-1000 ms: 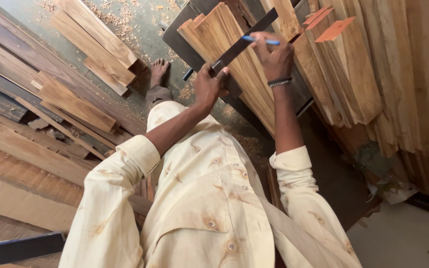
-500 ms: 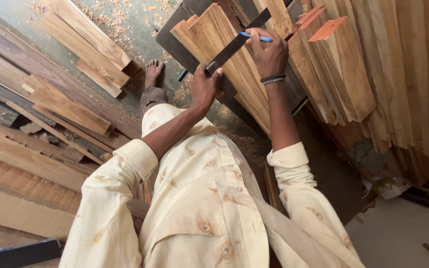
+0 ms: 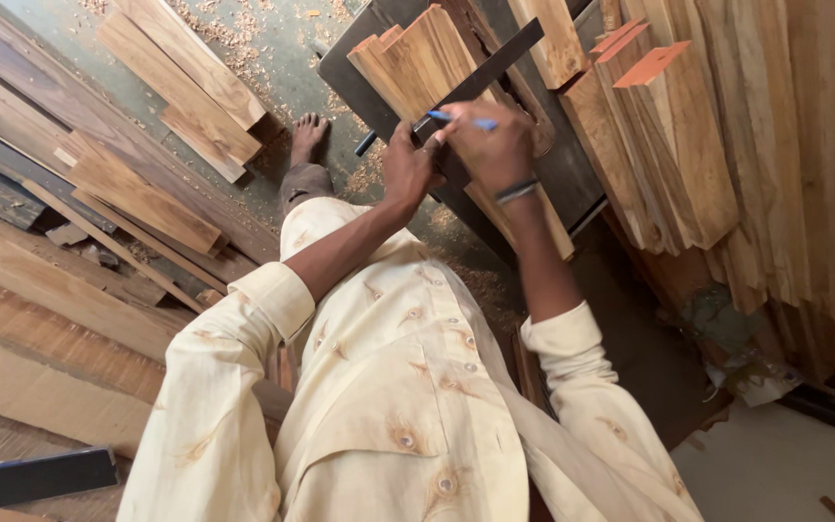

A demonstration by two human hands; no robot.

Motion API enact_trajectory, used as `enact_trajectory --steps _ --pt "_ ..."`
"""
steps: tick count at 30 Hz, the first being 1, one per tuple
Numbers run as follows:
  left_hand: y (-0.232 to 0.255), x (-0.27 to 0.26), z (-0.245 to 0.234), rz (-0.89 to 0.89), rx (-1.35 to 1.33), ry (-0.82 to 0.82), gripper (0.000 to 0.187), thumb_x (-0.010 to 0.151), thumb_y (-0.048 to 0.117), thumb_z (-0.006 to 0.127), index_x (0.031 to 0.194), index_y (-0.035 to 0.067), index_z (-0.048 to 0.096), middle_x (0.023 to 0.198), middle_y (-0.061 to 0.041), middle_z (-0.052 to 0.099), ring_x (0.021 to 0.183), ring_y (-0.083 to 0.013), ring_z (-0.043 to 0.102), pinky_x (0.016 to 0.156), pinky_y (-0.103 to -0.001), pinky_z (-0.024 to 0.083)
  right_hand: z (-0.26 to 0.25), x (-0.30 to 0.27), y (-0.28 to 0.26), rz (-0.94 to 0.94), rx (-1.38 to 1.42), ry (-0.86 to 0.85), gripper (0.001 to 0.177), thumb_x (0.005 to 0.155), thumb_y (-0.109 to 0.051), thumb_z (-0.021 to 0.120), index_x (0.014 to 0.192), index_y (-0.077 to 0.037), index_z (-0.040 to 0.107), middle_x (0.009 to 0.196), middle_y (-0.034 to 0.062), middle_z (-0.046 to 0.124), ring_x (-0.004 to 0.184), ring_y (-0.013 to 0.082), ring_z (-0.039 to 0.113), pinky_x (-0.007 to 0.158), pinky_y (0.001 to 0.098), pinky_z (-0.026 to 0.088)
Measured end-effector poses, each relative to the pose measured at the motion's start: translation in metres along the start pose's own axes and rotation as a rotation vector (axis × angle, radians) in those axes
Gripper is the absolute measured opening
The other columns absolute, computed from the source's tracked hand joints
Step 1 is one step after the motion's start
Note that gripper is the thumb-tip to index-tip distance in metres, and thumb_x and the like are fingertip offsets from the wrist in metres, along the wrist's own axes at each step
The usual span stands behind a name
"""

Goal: The person uses a metal square and a blue pen to mark straight lines on multiple wooden planks. They repeatedly position the square on the wood, draw a line along the edge, and then move to the next plank to repeat the process.

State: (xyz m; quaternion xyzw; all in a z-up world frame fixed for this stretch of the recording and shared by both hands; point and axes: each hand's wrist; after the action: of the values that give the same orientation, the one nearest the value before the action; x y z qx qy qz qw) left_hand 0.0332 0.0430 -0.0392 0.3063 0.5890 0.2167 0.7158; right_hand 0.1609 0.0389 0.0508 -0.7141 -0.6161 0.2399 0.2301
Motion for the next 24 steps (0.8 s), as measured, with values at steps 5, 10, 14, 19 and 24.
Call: enact_trajectory --steps 5,10,14,19,24 --pt "0.003 -0.001 0.000 0.005 -0.006 -0.007 0.033 0.092 0.023 0.071 0.113 0.000 0.060 0.095 -0.016 0.074 0.072 -0.0228 0.078 0.048 -0.031 0.067 -0.030 0.042 0.070 0.286 -0.017 0.020 0.022 0.104 -0.028 0.062 0.108 -0.018 0.081 0.089 -0.0022 0.081 0.066 0.0073 0.067 0.055 0.0272 0.052" --pt "0.002 0.000 0.000 0.010 -0.021 -0.029 0.032 0.092 0.024 0.069 0.111 0.000 0.059 0.094 -0.016 0.073 0.069 -0.0219 0.078 0.047 -0.029 0.064 -0.016 0.028 0.092 0.267 -0.060 0.176 0.033 0.109 -0.018 0.041 0.129 -0.015 0.067 0.089 -0.0033 0.079 0.069 0.0041 0.073 0.046 0.0298 0.049" --pt "-0.006 0.007 0.000 0.005 0.028 -0.029 0.032 0.092 0.027 0.071 0.107 0.001 0.061 0.090 -0.015 0.075 0.066 -0.0221 0.078 0.046 -0.029 0.066 0.032 -0.047 0.064 -0.044 -0.045 0.259 0.019 0.118 -0.016 0.045 0.126 -0.008 0.060 0.101 0.0067 0.073 0.093 0.0166 0.076 0.084 0.0308 0.062" --pt "-0.010 0.009 -0.001 0.106 0.063 -0.004 0.030 0.092 0.028 0.073 0.102 0.001 0.062 0.088 -0.014 0.075 0.070 -0.0230 0.079 0.050 -0.032 0.064 0.041 -0.104 0.016 -0.060 -0.247 0.235 0.072 0.076 -0.026 0.089 0.131 -0.002 0.051 0.113 0.0132 0.070 0.095 0.0286 0.063 0.090 0.0455 0.048" --pt "0.004 0.011 -0.012 0.142 0.017 -0.004 0.034 0.091 0.027 0.074 0.105 -0.001 0.060 0.085 -0.016 0.074 0.069 -0.0235 0.079 0.050 -0.033 0.064 0.053 -0.090 0.023 0.107 -0.050 0.253 0.067 0.085 -0.012 0.089 0.139 -0.004 0.050 0.121 0.0080 0.069 0.106 0.0262 0.063 0.100 0.0419 0.049"
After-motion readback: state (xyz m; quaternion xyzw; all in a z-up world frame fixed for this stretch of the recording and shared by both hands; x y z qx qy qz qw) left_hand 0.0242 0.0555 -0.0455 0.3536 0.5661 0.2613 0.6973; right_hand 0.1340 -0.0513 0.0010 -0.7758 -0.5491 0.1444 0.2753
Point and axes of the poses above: each hand's wrist, its own x-axis towards the middle knuckle, its own z-axis out of the palm, y = z × x
